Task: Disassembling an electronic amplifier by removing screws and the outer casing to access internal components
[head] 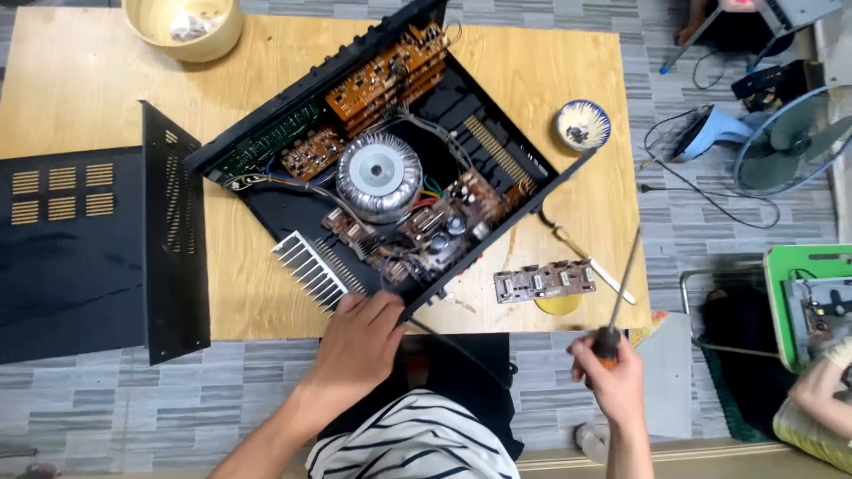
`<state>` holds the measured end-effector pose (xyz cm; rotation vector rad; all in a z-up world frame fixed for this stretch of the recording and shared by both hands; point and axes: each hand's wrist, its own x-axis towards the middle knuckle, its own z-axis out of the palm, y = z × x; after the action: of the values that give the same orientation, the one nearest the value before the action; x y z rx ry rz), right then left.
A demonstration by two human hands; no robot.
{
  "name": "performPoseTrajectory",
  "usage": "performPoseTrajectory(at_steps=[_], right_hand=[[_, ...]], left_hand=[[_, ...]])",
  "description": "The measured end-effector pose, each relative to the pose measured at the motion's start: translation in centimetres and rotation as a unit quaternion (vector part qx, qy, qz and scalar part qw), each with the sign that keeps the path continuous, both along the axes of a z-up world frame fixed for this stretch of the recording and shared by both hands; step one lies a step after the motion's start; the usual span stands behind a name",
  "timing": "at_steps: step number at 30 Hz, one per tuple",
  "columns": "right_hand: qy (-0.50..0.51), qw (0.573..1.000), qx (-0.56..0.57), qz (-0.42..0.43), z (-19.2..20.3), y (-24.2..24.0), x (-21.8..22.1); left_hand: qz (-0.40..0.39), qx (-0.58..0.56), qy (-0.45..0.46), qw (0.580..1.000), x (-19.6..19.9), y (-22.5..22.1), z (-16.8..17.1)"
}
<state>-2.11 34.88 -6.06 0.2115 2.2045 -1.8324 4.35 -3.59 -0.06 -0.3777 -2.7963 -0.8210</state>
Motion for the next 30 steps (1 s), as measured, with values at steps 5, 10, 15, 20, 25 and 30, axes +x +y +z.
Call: performPoseTrajectory(at_steps=[5, 10, 15, 20, 25, 30], right_hand=[[0.029, 0.981, 0.158, -0.108, 3.0, -4.3, -3.7], [0.095, 0.959, 0.231, -0.132, 0.3, -2.4, -7.2], [0.07, 0.982, 0.137, -0.113, -2.1, 0.7, -9.9], [0.056, 0.919, 0.389, 0.029, 0.6, 1.7, -12.3], [0.026, 0.863, 0.491, 0.113, 3.6, -1.1, -16.0], [0.044, 0.837, 0.517, 0.177, 4.6, -5.0, -19.3]], left_hand=[[-0.018, 0.001, 0.0, 1.0, 1.0, -1.2, 0.4], [-0.051, 0.003, -0.014, 0.999, 1.7, -4.2, 0.2], [-0.089, 0.012, -0.008, 0.996, 1.9, -7.9, 0.9], [-0.157, 0.022, -0.01, 0.987, 3.0, -10.5, 2.2], [-0.159, 0.026, -0.003, 0.987, 4.2, -12.3, 2.7], [-0.151, -0.013, 0.035, 0.988, 4.7, -12.3, 1.2]])
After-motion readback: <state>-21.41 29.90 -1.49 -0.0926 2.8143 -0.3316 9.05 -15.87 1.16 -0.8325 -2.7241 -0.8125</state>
